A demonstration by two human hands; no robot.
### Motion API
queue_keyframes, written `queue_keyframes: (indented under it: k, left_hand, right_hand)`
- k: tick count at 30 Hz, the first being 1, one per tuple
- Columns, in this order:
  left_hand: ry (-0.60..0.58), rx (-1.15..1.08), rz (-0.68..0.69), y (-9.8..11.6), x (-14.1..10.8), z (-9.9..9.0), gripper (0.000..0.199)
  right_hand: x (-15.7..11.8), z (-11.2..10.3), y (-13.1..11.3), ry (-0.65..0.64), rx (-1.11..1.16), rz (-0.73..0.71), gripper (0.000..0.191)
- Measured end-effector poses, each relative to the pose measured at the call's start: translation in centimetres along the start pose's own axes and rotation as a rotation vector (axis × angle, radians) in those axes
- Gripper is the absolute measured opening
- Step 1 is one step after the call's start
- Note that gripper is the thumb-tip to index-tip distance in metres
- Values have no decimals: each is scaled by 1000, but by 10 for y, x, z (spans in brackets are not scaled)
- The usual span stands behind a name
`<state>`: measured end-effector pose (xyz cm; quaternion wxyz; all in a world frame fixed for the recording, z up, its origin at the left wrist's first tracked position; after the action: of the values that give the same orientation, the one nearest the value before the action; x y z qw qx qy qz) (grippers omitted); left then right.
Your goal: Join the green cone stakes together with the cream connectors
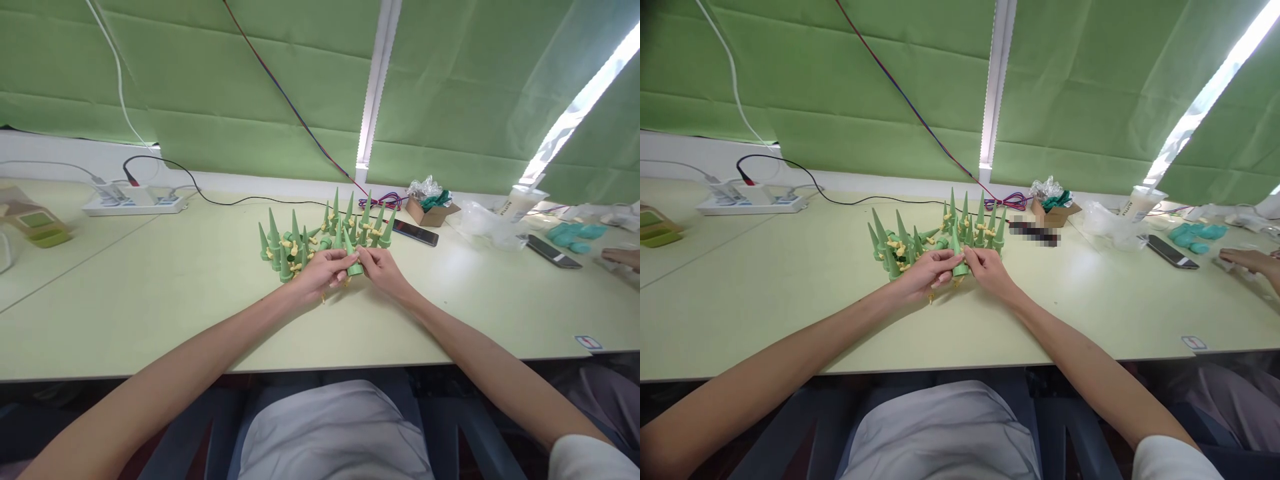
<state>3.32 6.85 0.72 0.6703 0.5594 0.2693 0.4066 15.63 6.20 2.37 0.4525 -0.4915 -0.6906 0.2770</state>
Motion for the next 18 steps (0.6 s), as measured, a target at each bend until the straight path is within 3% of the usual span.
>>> queue_keyframes:
  k: [8,18]
  left_hand:
    - [23,4,-20,2,1,-3,40]
    - [2,379,223,16,1,-3,44]
  right_hand:
    - [1,1,0,0,-52,-49,52]
    - [5,1,2,28,-94,-33,48]
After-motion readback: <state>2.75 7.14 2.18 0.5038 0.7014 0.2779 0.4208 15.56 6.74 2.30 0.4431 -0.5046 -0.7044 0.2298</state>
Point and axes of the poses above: each hand's wrist, its own x-axis towards the middle knuckle, its own z-axis out of the palm, y = z × x, the point moved 7 cm from there along x, towards the middle knuckle, and after that the axes turned 9 degrees about z, right-handed, at the moved point
